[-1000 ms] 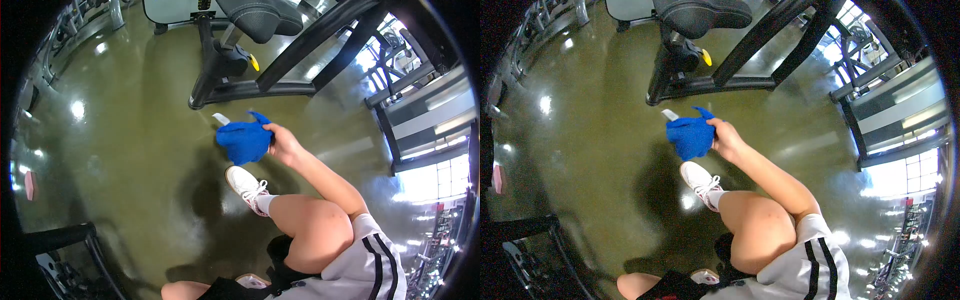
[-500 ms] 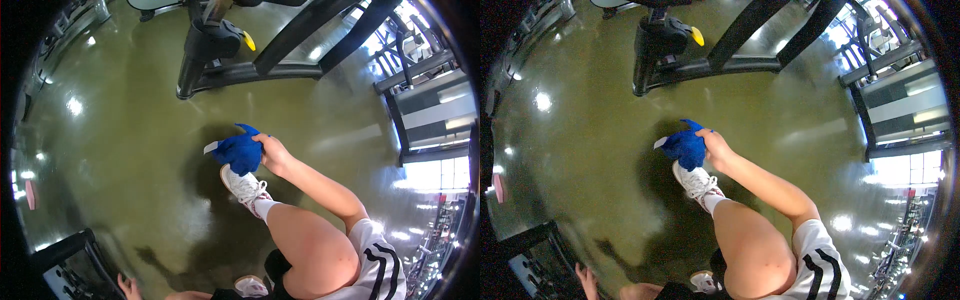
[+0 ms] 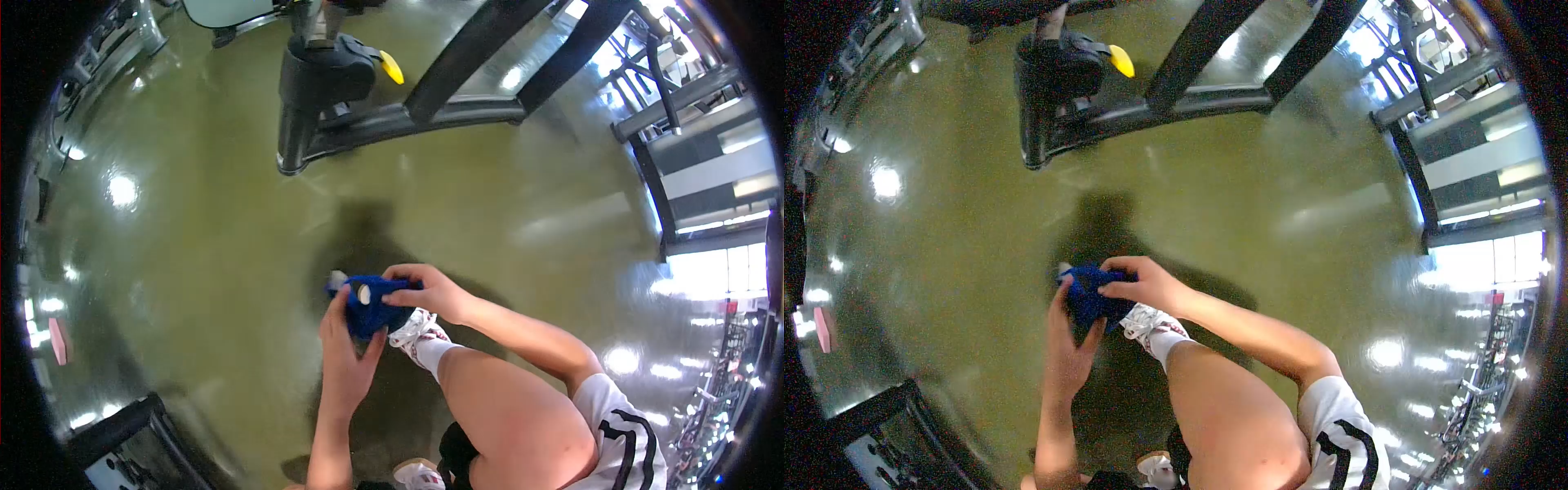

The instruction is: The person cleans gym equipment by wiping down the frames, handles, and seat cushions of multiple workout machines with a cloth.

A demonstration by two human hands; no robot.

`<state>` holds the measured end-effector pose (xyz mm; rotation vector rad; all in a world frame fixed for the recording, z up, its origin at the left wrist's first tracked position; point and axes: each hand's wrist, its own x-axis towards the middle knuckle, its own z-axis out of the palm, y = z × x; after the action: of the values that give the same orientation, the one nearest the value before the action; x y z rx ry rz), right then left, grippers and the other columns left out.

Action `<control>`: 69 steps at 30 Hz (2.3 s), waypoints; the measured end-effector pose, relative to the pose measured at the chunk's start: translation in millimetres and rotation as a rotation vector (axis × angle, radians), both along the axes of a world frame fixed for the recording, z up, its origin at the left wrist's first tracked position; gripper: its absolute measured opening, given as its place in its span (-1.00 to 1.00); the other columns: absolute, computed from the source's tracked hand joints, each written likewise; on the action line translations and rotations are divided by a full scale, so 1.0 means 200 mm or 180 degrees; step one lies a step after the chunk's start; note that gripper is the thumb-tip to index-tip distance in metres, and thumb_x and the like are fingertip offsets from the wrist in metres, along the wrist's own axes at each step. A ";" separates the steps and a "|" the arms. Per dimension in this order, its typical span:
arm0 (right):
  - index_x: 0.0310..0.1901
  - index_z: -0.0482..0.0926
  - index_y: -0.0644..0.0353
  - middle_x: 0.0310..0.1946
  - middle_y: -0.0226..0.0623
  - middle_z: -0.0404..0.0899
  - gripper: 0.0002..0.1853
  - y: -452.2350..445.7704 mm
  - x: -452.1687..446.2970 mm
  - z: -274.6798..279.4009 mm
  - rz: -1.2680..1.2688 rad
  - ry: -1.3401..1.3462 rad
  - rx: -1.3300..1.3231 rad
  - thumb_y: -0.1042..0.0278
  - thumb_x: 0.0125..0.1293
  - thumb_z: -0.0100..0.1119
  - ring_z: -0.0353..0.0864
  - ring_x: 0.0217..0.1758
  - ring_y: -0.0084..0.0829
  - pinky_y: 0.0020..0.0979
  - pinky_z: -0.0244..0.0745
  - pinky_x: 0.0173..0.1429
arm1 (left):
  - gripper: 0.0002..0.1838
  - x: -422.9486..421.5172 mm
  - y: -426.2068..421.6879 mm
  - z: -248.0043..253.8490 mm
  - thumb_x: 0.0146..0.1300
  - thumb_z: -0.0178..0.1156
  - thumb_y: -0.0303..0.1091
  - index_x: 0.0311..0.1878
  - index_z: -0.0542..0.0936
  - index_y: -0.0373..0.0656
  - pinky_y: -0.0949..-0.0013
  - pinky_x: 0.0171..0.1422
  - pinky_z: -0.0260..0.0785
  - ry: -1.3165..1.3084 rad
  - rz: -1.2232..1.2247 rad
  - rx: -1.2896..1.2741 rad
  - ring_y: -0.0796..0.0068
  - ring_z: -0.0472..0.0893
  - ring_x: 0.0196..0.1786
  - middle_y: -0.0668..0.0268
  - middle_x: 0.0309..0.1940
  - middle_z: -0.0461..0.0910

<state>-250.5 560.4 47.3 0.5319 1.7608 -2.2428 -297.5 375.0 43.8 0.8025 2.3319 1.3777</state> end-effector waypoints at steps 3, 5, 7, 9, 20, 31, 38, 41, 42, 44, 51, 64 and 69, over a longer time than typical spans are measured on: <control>-0.13 0.50 0.30 -0.31 -0.46 0.52 -0.73 0.00 0.01 -0.05 0.0512 0.0482 0.0228 0.33 0.20 0.22 0.42 -0.18 -0.64 -0.52 0.35 -0.02 | -0.57 0.04 -0.04 -0.04 0.15 0.23 -0.40 0.07 0.41 -0.30 0.19 0.11 0.29 -0.0435 -0.0459 -0.0391 0.04 0.48 0.03 0.02 -0.06 0.50; -0.11 0.50 0.32 -0.32 -0.36 0.57 -0.70 0.00 0.03 -0.07 0.0571 0.0624 0.0852 0.30 0.21 0.21 0.46 -0.19 -0.59 -0.47 0.38 -0.02 | -0.66 0.08 -0.06 -0.03 0.18 0.21 -0.37 -0.03 0.46 -0.31 0.23 0.02 0.33 -0.0558 -0.0321 -0.0563 0.13 0.52 -0.09 0.06 -0.20 0.53; -0.11 0.52 0.30 -0.31 -0.23 0.60 -0.71 0.00 0.04 -0.07 0.0491 0.0637 0.1414 0.30 0.21 0.20 0.53 -0.24 -0.49 -0.41 0.42 -0.07 | -0.73 0.10 -0.07 -0.03 0.21 0.20 -0.33 -0.13 0.50 -0.33 0.28 -0.07 0.37 -0.0699 -0.0182 -0.0730 0.22 0.57 -0.21 0.10 -0.34 0.56; -0.09 0.52 0.22 -0.28 -0.08 0.60 -0.73 0.01 0.06 -0.11 0.0319 0.0812 0.2008 0.33 0.19 0.15 0.59 -0.23 -0.17 -0.28 0.46 -0.09 | -0.71 0.11 -0.09 -0.04 0.27 0.16 -0.23 -0.24 0.52 -0.34 0.38 -0.21 0.39 -0.1395 0.0473 -0.0488 0.44 0.52 -0.38 0.25 -0.49 0.54; 0.12 0.38 0.17 0.02 -0.24 0.49 -0.58 0.09 0.06 -0.13 0.0867 0.0711 0.0741 0.21 0.28 0.14 0.47 0.08 -0.41 -0.37 0.37 0.13 | -0.60 0.04 -0.01 -0.12 0.34 0.02 -0.01 -0.05 0.51 -0.18 0.37 -0.04 0.41 -0.3142 0.1681 0.1185 0.49 0.58 -0.16 0.34 -0.14 0.58; -0.09 0.52 0.28 -0.27 -0.42 0.57 -0.73 0.12 -0.03 -0.27 0.0005 -0.0185 0.0381 0.33 0.23 0.19 0.46 -0.20 -0.66 -0.53 0.42 -0.04 | -0.70 0.06 0.17 -0.09 0.38 -0.05 -0.30 0.10 0.44 -0.20 0.46 -0.01 0.35 -0.2630 0.1053 0.1164 0.53 0.56 -0.10 0.29 -0.05 0.54; 0.02 0.42 0.33 -0.22 -0.25 0.58 -0.62 0.48 -0.19 -0.22 -0.1485 -0.0528 0.0752 0.32 0.21 0.11 0.55 -0.17 -0.48 -0.45 0.46 -0.09 | -0.78 0.04 0.20 -0.15 0.36 -0.09 -0.41 -0.01 0.46 -0.23 0.50 -0.01 0.30 -0.2576 0.0710 0.1537 0.56 0.50 -0.14 0.32 -0.17 0.54; 0.01 0.42 0.26 -0.24 -0.31 0.57 -0.64 0.65 -0.39 -0.32 -0.1471 -0.0404 0.1620 0.28 0.23 0.13 0.55 -0.21 -0.53 -0.47 0.45 -0.08 | -0.82 0.04 0.18 -0.20 0.36 -0.08 -0.45 -0.08 0.48 -0.24 0.54 -0.08 0.29 -0.2407 0.0791 0.1585 0.61 0.47 -0.23 0.37 -0.31 0.52; -0.02 0.43 0.28 -0.27 -0.29 0.58 -0.64 0.72 -0.48 -0.39 -0.1412 -0.0320 0.2152 0.27 0.20 0.15 0.55 -0.23 -0.49 -0.44 0.44 -0.09 | -0.83 0.04 0.16 -0.20 0.34 -0.05 -0.46 -0.10 0.49 -0.26 0.52 -0.09 0.32 -0.2525 0.0783 0.1397 0.60 0.49 -0.23 0.35 -0.33 0.53; -0.04 0.41 0.37 -0.24 -0.11 0.56 -0.60 0.85 -0.68 -0.45 -0.1383 -0.0068 0.3162 0.29 0.14 0.15 0.54 -0.17 -0.27 -0.33 0.40 -0.01 | -0.84 0.02 0.14 -0.20 0.32 -0.02 -0.47 -0.12 0.50 -0.27 0.51 -0.10 0.34 -0.2594 0.0864 0.1267 0.59 0.51 -0.23 0.33 -0.35 0.55; 0.05 0.36 0.39 0.01 0.06 0.39 -0.50 0.94 -1.06 -0.58 -0.1223 0.0371 0.5452 0.38 0.04 0.11 0.33 0.13 0.04 -0.11 0.26 0.21 | -0.86 -0.15 0.18 -0.21 0.29 0.01 -0.47 -0.18 0.51 -0.31 0.48 -0.16 0.36 -0.1679 0.1496 0.1641 0.54 0.54 -0.30 0.25 -0.37 0.54; 0.05 0.43 0.28 0.08 -0.11 0.45 -0.53 0.59 -1.29 -0.82 -0.0847 0.2461 0.5465 0.42 0.02 0.04 0.31 0.27 -0.14 -0.09 0.10 0.33 | -0.84 -0.12 0.21 -0.27 0.34 -0.04 -0.44 -0.18 0.53 -0.25 0.53 -0.13 0.35 -0.1886 0.1596 0.1012 0.62 0.50 -0.28 0.36 -0.37 0.53; 0.07 0.41 0.26 0.13 -0.12 0.40 -0.51 1.00 -0.97 -0.70 0.0203 0.2197 0.6115 0.51 0.00 0.09 0.30 0.28 -0.12 -0.19 0.20 0.34 | -0.85 -0.13 0.17 -0.24 0.33 -0.03 -0.45 -0.18 0.52 -0.26 0.51 -0.15 0.35 -0.1877 0.1581 0.1059 0.60 0.50 -0.30 0.34 -0.41 0.52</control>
<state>-443.6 760.5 -92.4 -0.1702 3.6129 0.1235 -323.1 408.4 -4.3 -0.1462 1.9099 1.9119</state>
